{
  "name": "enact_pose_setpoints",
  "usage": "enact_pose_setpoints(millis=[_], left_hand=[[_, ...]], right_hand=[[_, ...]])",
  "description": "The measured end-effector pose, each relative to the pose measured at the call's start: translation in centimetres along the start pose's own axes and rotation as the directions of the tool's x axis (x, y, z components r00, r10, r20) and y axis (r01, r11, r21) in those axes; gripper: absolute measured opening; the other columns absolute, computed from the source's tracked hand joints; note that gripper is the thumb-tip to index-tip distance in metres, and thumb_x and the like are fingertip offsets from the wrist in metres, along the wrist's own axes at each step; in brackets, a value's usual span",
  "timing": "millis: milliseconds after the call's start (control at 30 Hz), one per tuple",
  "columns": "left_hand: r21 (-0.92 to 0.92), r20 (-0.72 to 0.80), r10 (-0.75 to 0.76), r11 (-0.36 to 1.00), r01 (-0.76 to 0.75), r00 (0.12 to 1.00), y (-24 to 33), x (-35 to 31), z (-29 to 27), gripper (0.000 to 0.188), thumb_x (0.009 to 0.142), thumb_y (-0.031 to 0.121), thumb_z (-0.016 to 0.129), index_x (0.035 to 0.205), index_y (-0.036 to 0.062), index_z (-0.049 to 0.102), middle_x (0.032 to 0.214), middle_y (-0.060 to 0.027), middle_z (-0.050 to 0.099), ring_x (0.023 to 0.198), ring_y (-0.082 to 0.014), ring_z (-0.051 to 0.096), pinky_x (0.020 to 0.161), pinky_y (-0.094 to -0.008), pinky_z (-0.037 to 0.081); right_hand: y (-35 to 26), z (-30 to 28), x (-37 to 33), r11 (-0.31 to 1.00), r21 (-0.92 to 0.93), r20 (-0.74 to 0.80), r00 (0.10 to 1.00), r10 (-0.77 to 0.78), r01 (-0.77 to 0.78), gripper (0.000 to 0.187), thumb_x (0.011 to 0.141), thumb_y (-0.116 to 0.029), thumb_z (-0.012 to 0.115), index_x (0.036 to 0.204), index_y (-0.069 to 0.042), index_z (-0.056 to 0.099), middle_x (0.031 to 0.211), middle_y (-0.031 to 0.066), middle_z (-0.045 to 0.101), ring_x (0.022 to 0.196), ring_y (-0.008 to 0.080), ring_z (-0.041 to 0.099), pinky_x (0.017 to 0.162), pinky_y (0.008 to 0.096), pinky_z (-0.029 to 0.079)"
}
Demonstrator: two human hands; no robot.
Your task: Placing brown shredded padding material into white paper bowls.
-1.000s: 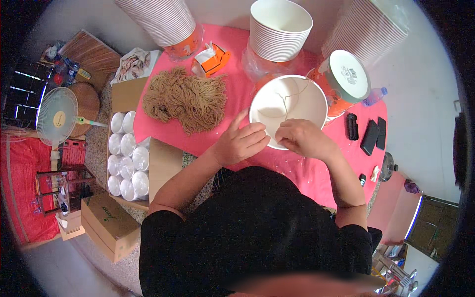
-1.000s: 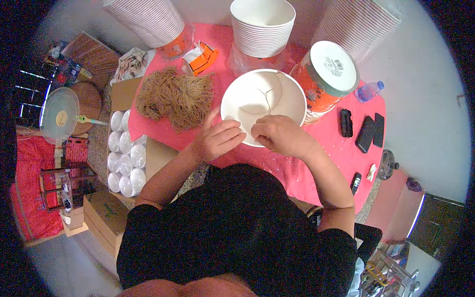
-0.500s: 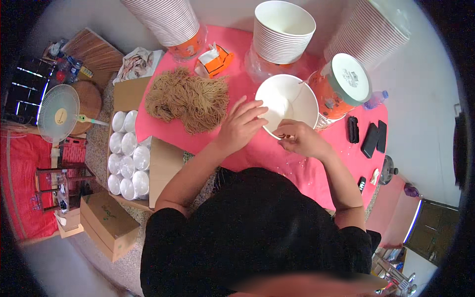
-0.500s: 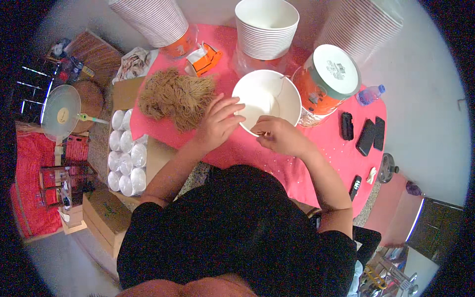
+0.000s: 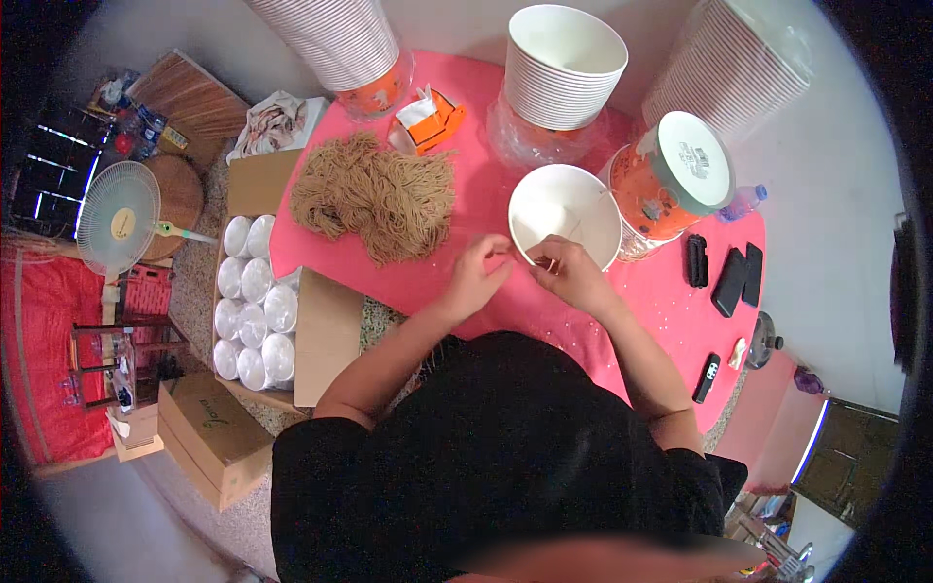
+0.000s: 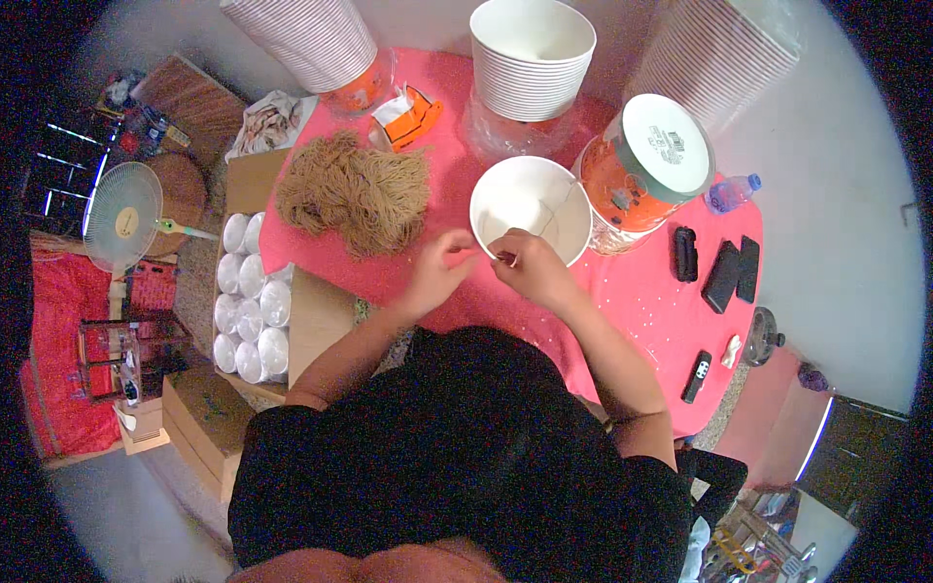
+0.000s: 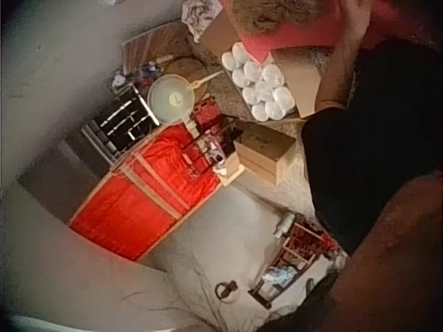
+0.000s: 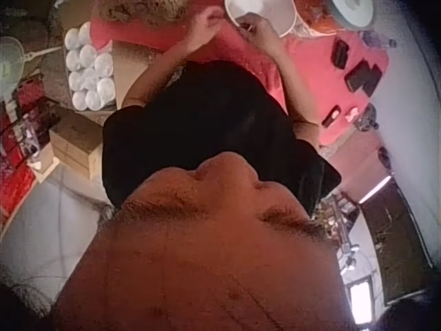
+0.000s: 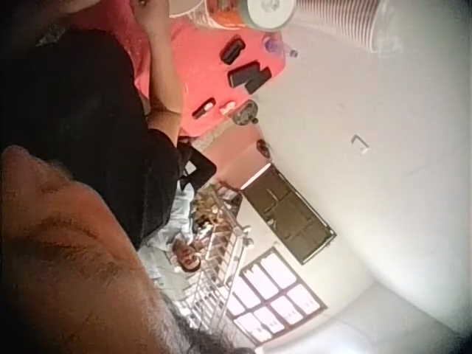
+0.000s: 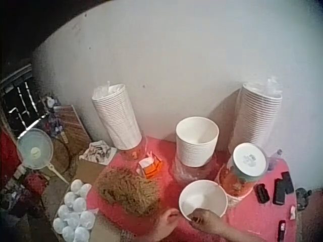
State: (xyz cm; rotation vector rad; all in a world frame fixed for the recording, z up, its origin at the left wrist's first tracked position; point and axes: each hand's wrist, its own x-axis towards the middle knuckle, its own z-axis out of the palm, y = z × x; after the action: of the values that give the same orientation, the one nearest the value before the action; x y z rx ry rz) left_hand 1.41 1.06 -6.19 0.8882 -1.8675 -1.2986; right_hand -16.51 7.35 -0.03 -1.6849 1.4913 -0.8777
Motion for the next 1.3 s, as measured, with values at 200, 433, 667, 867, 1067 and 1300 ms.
enact_pose_setpoints(millis=[200,433,667,867,1067,1300], left_hand=[[0.066,-0.047,-0.005,0.998,0.008,0.999,-0.5,0.0,0.7,0.015,0.079,0.003,0.065,0.091,-0.0026,0.059,0.091,-0.0098,0.062,0.084,-0.0167,0.060,0.079,-0.0287,0.049],[-0.228,-0.026,-0.220,0.951,0.208,0.975,-1.0,-0.6,-1.0,0.006,0.083,0.006,0.060,0.083,0.0002,0.061,0.084,-0.0054,0.063,0.073,-0.0144,0.060,0.068,-0.0262,0.048],[-0.869,0.011,-0.573,0.400,0.291,0.819,-0.3,1.7,-4.6,0.008,0.088,0.008,0.052,0.096,0.0094,0.052,0.100,-0.0110,0.061,0.089,-0.0234,0.060,0.081,-0.0345,0.049],[-0.796,0.037,-0.339,0.558,0.233,0.940,0.7,2.6,-4.2,0.011,0.091,0.010,0.050,0.101,0.0074,0.050,0.092,-0.0103,0.060,0.078,-0.0196,0.059,0.073,-0.0321,0.049],[-0.282,0.178,-0.248,0.914,0.291,0.952,3.5,2.4,-2.4,0.013,0.091,0.010,0.053,0.101,0.0029,0.055,0.077,-0.0027,0.062,0.064,-0.0079,0.054,0.059,-0.0217,0.044],[-0.138,0.375,-0.176,0.960,0.243,0.910,4.1,2.4,-2.0,0.017,0.090,0.015,0.054,0.096,-0.0004,0.061,0.079,-0.0024,0.063,0.073,-0.0075,0.057,0.065,-0.0220,0.045]], right_hand=[[0.1,0.7,0.4,1.000,0.019,-0.011,1.000,0.021,-0.021,0.015,0.075,-0.004,0.060,0.088,0.001,0.063,0.078,0.0144,0.058,0.071,0.0256,0.060,0.063,0.0348,0.047],[0.2,1.3,0.8,0.984,-0.113,0.095,0.984,0.152,-0.141,0.024,0.076,-0.018,0.065,0.094,-0.002,0.063,0.077,0.0141,0.063,0.070,0.0271,0.060,0.066,0.0364,0.047],[0.7,-2.0,1.6,0.966,-0.165,0.317,0.916,0.245,-0.201,0.026,0.073,-0.022,0.068,0.095,-0.009,0.065,0.082,0.0127,0.066,0.078,0.0251,0.064,0.067,0.0349,0.049],[-1.8,-3.2,1.9,0.924,-0.371,0.151,0.976,0.158,-0.092,0.017,0.074,-0.015,0.063,0.090,-0.010,0.065,0.077,0.0088,0.065,0.072,0.0255,0.064,0.065,0.0382,0.049],[-3.7,-3.2,2.6,0.970,-0.204,0.072,0.990,-0.120,0.132,0.016,0.079,-0.004,0.060,0.094,-0.006,0.062,0.067,0.0080,0.060,0.057,0.0178,0.057,0.054,0.0303,0.044],[-1.6,-1.5,4.0,0.991,-0.065,-0.021,0.993,-0.115,0.113,0.015,0.080,-0.003,0.060,0.095,-0.003,0.061,0.067,0.0071,0.059,0.055,0.0123,0.053,0.053,0.0274,0.043]])
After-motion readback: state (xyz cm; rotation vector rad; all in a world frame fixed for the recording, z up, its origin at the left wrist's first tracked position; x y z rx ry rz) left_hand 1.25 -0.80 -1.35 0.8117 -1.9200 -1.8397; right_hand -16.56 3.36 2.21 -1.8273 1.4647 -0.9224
